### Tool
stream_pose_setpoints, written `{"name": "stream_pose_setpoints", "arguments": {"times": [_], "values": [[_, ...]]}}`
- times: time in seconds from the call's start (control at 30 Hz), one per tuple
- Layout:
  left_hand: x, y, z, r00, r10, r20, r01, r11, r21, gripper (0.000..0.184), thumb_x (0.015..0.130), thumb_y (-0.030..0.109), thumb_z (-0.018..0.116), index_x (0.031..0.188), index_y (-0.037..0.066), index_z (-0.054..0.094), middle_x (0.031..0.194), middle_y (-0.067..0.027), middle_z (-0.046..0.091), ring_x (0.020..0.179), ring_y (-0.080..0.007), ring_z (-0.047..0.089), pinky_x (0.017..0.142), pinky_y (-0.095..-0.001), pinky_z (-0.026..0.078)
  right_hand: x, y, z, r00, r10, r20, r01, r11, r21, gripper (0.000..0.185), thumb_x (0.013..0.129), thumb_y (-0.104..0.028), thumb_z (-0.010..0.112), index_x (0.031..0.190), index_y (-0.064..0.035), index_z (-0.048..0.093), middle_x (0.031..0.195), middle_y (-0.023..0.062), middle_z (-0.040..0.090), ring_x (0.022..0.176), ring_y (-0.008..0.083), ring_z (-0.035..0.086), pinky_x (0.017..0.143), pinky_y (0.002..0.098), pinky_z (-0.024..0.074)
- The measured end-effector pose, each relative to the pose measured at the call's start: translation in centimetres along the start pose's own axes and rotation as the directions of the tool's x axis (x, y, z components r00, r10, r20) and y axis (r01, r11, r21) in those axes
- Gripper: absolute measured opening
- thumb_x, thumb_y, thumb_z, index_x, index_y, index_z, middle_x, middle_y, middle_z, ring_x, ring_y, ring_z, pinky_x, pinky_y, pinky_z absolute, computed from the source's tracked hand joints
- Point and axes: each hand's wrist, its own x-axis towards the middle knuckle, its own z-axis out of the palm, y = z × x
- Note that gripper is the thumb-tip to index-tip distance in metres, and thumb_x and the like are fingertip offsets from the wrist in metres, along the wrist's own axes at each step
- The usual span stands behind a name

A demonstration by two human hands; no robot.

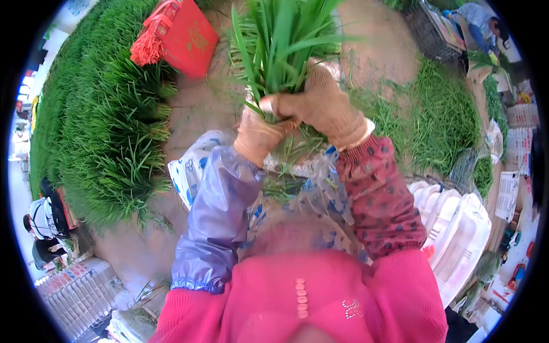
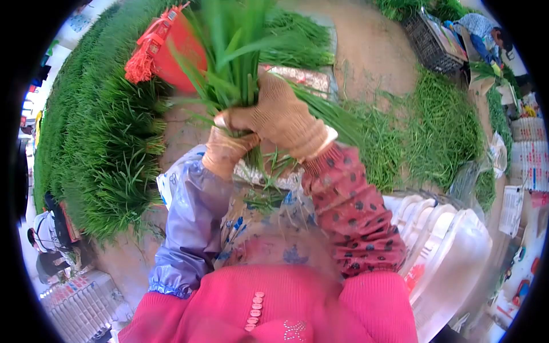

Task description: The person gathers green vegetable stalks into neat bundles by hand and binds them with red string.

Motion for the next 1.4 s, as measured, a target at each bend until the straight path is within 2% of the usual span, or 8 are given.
{"name": "stream_pose_setpoints", "arguments": {"times": [0.17, 0.3, 0.37, 0.5, 0.57, 0.9, 1.1, 1.4], "values": [[-0.6, 1.1, 0.4, 0.978, -0.207, 0.005, 0.199, 0.933, -0.298, 0.042, 0.084, 0.034, 0.065, 0.114, 0.005, 0.061, 0.106, -0.0091, 0.066, 0.093, -0.0253, 0.065, 0.083, -0.039, 0.054, -0.2, 1.7, 1.4, 0.996, -0.036, -0.081, 0.036, 0.999, -0.005, 0.05, 0.069, -0.015, 0.079, 0.115, -0.0026, 0.063, 0.09, 0.0065, 0.069, 0.081, 0.0145, 0.061, 0.076, 0.0303, 0.05], [-0.2, -5.3, -0.7, 0.936, -0.13, 0.326, 0.342, 0.132, -0.93, 0.046, 0.092, 0.037, 0.053, 0.126, 0.007, 0.055, 0.117, -0.0117, 0.063, 0.1, -0.0315, 0.064, 0.085, -0.0473, 0.054, 0.4, 4.9, 1.3, 0.993, -0.116, 0.03, 0.118, 0.99, -0.075, 0.05, 0.064, -0.014, 0.08, 0.111, -0.0085, 0.065, 0.092, 0.0048, 0.068, 0.083, 0.0146, 0.06, 0.077, 0.0281, 0.0486], [-0.1, -6.3, -1.4, 0.983, -0.106, 0.152, 0.159, 0.904, -0.397, 0.047, 0.086, 0.034, 0.064, 0.125, 0.009, 0.058, 0.117, -0.0086, 0.064, 0.104, -0.0253, 0.063, 0.087, -0.0401, 0.053, 0.3, 4.1, 1.0, 0.995, -0.069, 0.076, 0.079, 0.988, -0.134, 0.051, 0.063, -0.014, 0.08, 0.112, -0.009, 0.065, 0.096, 0.0055, 0.068, 0.087, 0.0178, 0.061, 0.081, 0.0285, 0.048], [0.7, -3.1, -2.5, 0.959, 0.018, 0.284, -0.073, 0.98, 0.184, 0.06, 0.075, 0.03, 0.078, 0.128, 0.011, 0.056, 0.124, -0.0052, 0.06, 0.118, -0.0199, 0.054, 0.098, -0.035, 0.045, 0.7, 3.4, 1.8, 0.843, -0.537, -0.017, 0.514, 0.815, -0.265, 0.039, 0.072, -0.028, 0.079, 0.105, -0.0086, 0.067, 0.089, 0.0085, 0.069, 0.082, 0.0239, 0.064, 0.077, 0.0335, 0.0499], [1.3, 1.5, -3.3, 0.899, 0.021, 0.437, -0.288, 0.779, 0.556, 0.078, 0.068, 0.027, 0.084, 0.136, 0.012, 0.049, 0.131, -0.0067, 0.055, 0.125, -0.0211, 0.048, 0.104, -0.0365, 0.04, 0.5, 1.4, 1.5, 0.989, 0.113, -0.093, -0.133, 0.96, -0.246, 0.035, 0.079, -0.028, 0.076, 0.107, -0.0095, 0.068, 0.092, 0.0064, 0.069, 0.081, 0.0152, 0.062, 0.076, 0.0312, 0.0491], [-6.6, 8.2, -7.6, 0.983, -0.051, -0.174, 0.038, 0.996, -0.077, 0.098, 0.061, 0.025, 0.089, 0.143, 0.004, 0.039, 0.139, -0.0119, 0.049, 0.129, -0.0229, 0.046, 0.101, -0.0388, 0.041, 0.4, 5.6, 1.6, 0.954, -0.21, -0.213, 0.2, 0.977, -0.069, 0.026, 0.091, -0.033, 0.064, 0.098, -0.0089, 0.07, 0.076, 0.0021, 0.068, 0.071, 0.0101, 0.06, 0.069, 0.0282, 0.0483], [-9.7, 5.3, -1.5, 0.649, -0.052, 0.759, 0.598, 0.651, -0.467, 0.096, 0.078, 0.051, 0.072, 0.144, -0.004, 0.029, 0.136, -0.0179, 0.051, 0.121, -0.0305, 0.053, 0.1, -0.0421, 0.042, -0.9, 4.9, 3.1, 0.92, -0.229, -0.317, 0.29, 0.943, 0.161, 0.011, 0.093, -0.01, 0.06, 0.094, -0.0028, 0.068, 0.079, 0.0004, 0.065, 0.074, 0.0088, 0.058, 0.069, 0.0243, 0.0474], [-8.2, 2.2, 6.8, 0.971, -0.001, 0.238, 0.237, 0.096, -0.967, 0.097, 0.081, 0.069, 0.051, 0.141, -0.004, 0.03, 0.145, -0.0184, 0.038, 0.129, -0.0262, 0.042, 0.106, -0.0397, 0.038, -8.0, 3.0, 6.5, 0.813, -0.324, -0.483, 0.38, 0.925, 0.019, 0.017, 0.095, -0.014, 0.052, 0.099, 0.0004, 0.06, 0.099, 0.01, 0.063, 0.087, 0.0185, 0.061, 0.081, 0.0317, 0.0498]]}}
